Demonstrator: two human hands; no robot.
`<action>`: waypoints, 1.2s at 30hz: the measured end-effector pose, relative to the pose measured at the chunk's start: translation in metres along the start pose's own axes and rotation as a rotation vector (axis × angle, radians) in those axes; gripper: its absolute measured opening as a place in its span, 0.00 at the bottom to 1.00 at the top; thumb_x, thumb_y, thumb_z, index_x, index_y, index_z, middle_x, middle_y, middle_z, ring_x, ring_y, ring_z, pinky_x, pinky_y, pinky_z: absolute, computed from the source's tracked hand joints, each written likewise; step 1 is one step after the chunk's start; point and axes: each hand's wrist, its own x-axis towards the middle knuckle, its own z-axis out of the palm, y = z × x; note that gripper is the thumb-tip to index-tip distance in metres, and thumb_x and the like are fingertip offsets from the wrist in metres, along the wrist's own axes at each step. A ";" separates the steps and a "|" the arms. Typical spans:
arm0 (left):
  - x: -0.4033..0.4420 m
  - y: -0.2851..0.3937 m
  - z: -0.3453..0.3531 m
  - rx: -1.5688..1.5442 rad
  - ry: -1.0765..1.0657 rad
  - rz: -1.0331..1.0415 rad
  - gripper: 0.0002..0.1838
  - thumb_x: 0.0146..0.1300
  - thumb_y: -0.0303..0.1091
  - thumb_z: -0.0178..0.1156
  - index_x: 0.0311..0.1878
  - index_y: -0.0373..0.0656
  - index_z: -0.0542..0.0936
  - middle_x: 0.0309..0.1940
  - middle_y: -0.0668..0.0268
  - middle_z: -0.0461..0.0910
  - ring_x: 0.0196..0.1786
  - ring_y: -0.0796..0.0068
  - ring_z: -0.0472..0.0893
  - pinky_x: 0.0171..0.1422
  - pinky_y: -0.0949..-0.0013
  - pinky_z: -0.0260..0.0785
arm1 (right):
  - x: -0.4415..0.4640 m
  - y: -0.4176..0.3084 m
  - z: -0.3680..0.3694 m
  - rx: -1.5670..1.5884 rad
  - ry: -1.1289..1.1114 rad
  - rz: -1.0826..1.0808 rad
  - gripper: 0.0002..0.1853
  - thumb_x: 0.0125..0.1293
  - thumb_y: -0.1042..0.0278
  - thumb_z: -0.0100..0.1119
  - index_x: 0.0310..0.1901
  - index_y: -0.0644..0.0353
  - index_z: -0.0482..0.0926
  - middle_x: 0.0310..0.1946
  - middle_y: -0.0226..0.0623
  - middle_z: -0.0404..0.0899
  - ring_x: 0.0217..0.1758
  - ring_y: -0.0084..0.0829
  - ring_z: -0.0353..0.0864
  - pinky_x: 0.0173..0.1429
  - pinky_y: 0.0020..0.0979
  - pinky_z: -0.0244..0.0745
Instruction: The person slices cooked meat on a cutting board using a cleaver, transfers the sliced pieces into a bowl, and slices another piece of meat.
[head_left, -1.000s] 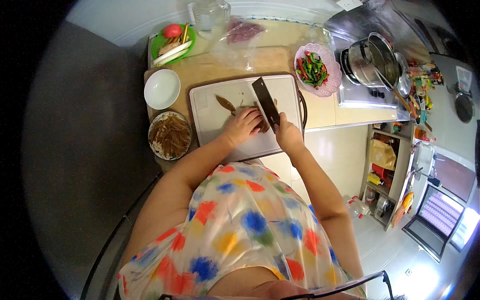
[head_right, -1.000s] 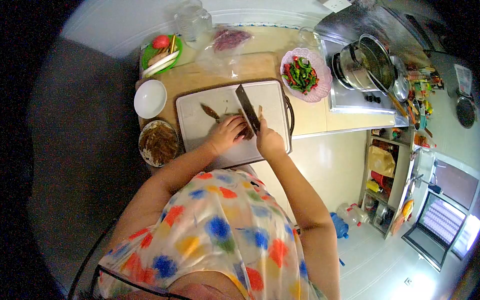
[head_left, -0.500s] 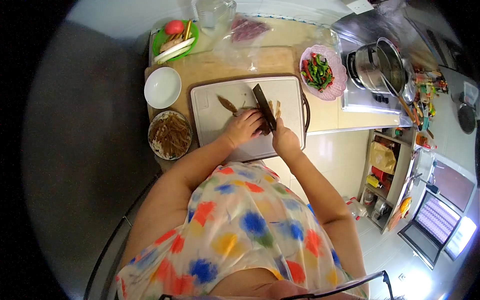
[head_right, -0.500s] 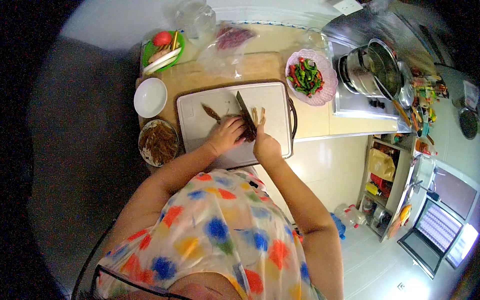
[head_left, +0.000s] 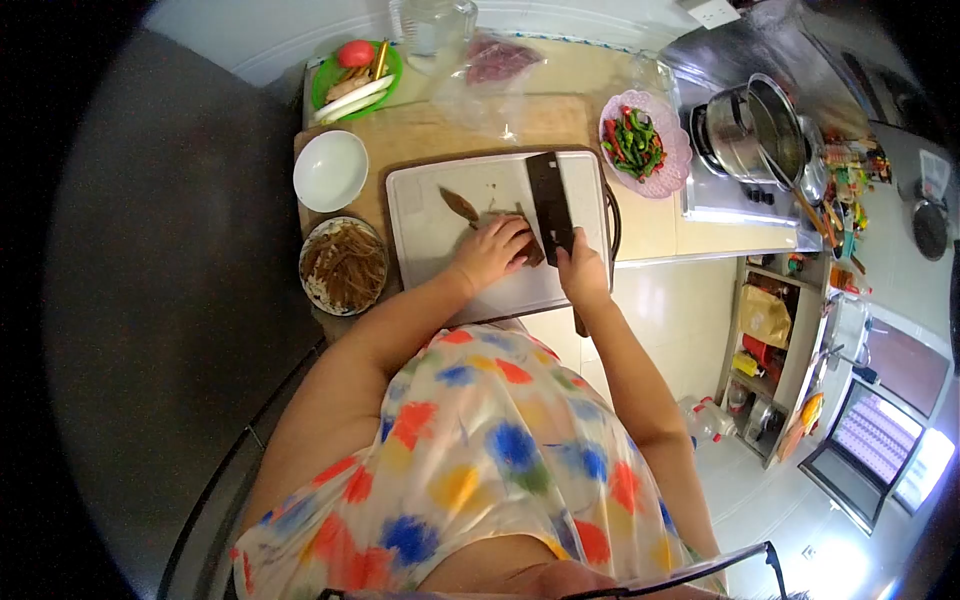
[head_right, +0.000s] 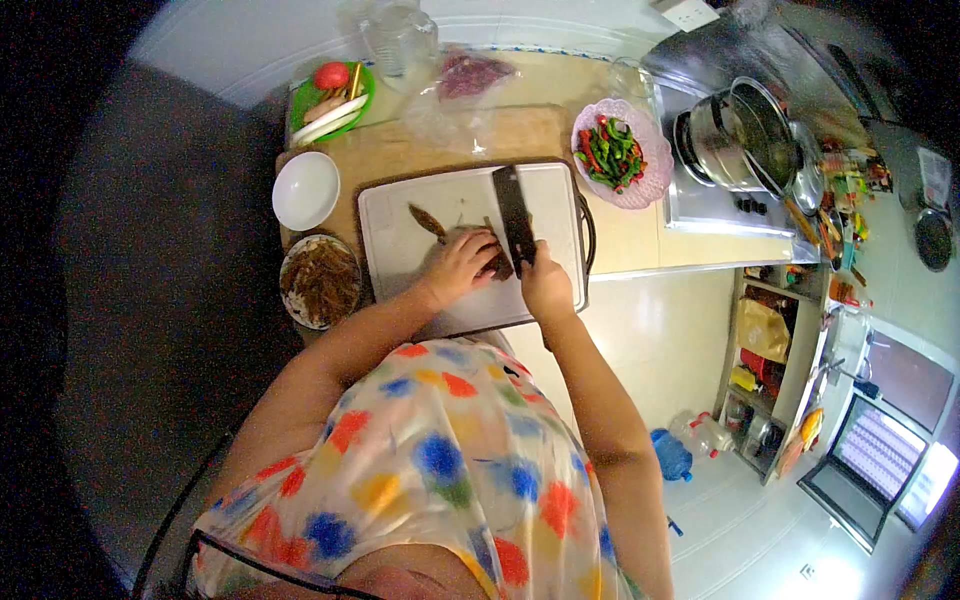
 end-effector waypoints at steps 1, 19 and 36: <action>0.000 0.001 0.002 -0.008 -0.019 -0.009 0.23 0.53 0.42 0.63 0.52 0.46 0.77 0.57 0.64 0.71 0.63 0.62 0.67 0.69 0.59 0.61 | -0.003 0.003 0.001 -0.043 -0.023 -0.041 0.16 0.65 0.67 0.53 0.51 0.62 0.64 0.25 0.59 0.78 0.30 0.59 0.79 0.35 0.55 0.73; 0.002 -0.006 0.005 0.069 0.023 0.032 0.19 0.51 0.43 0.64 0.47 0.51 0.79 0.54 0.67 0.73 0.60 0.64 0.70 0.61 0.63 0.68 | 0.010 -0.019 0.015 -0.215 -0.190 -0.046 0.27 0.60 0.72 0.53 0.61 0.62 0.59 0.32 0.56 0.81 0.32 0.53 0.83 0.36 0.49 0.78; 0.000 -0.004 0.009 0.029 -0.003 0.017 0.24 0.53 0.45 0.64 0.51 0.45 0.76 0.55 0.62 0.72 0.61 0.60 0.68 0.69 0.58 0.60 | -0.008 0.003 -0.001 -0.158 -0.146 -0.079 0.15 0.65 0.65 0.53 0.49 0.61 0.64 0.25 0.56 0.79 0.30 0.58 0.80 0.35 0.55 0.73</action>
